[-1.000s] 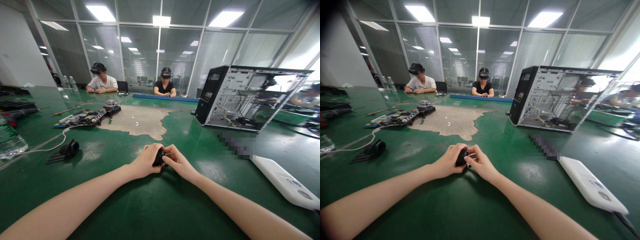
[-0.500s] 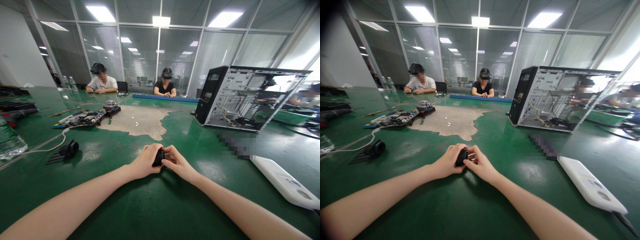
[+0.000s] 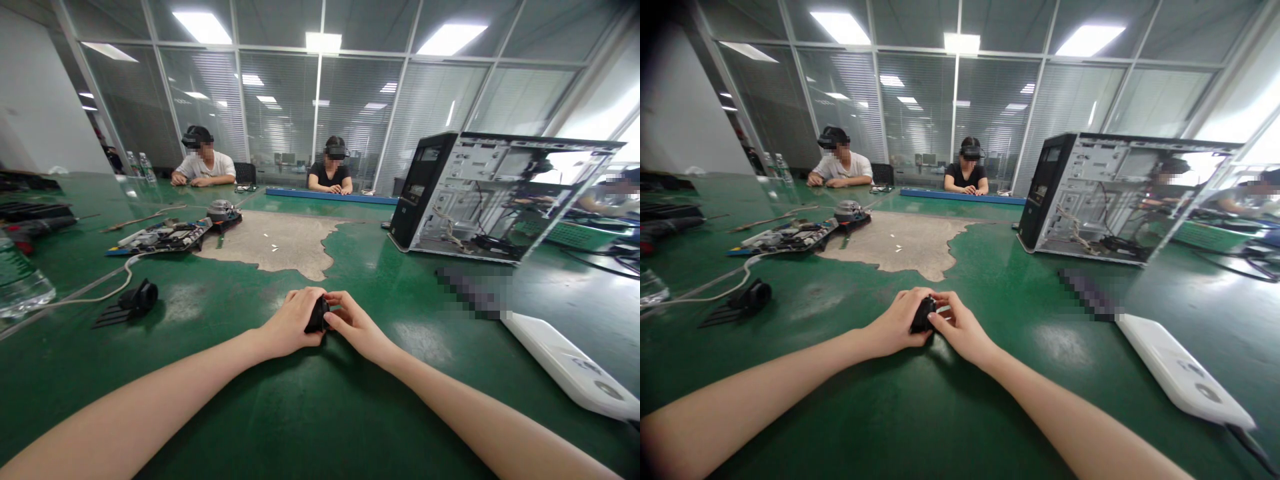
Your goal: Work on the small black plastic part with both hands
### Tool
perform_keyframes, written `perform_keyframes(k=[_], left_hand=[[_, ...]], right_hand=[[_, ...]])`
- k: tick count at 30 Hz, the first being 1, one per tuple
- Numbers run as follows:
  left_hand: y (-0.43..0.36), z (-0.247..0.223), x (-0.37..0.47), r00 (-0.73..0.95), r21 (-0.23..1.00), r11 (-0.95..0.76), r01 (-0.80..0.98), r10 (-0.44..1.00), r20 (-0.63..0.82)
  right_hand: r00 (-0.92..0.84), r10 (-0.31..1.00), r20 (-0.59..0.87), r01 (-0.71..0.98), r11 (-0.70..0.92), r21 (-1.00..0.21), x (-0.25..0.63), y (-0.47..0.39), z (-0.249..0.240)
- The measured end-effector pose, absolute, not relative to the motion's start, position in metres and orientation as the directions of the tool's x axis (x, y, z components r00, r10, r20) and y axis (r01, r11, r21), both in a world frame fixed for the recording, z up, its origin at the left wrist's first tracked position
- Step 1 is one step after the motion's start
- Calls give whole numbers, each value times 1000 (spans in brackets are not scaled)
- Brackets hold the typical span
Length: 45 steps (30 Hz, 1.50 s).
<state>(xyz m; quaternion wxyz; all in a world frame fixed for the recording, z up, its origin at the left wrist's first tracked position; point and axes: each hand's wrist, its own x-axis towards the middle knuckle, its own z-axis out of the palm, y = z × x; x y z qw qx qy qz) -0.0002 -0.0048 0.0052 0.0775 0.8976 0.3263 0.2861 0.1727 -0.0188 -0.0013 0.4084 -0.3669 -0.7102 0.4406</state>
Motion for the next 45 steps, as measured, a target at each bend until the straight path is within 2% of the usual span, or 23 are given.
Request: perform_keyframes(k=[11, 22, 29, 40, 45], left_hand=[[-4, 5, -1, 622, 322, -781, 534, 622, 476], [-5, 5, 0, 621, 327, -776, 539, 629, 467], [-3, 3, -1, 622, 319, -781, 536, 622, 476], [-5, 6, 0, 626, 322, -778, 540, 627, 464], [-5, 6, -1, 623, 328, -777, 537, 628, 467]], right_hand=[[-416, 870, 266, 84, 328, -941, 172, -21, 1], [-412, 870, 270, 147, 356, -923, 174, -18, -5], [-431, 861, 271, 86, 338, -937, 174, -20, 0], [-369, 895, 249, 154, 323, -934, 172, -18, 0], [-398, 889, 228, 145, 306, -941, 173, -18, 1]])
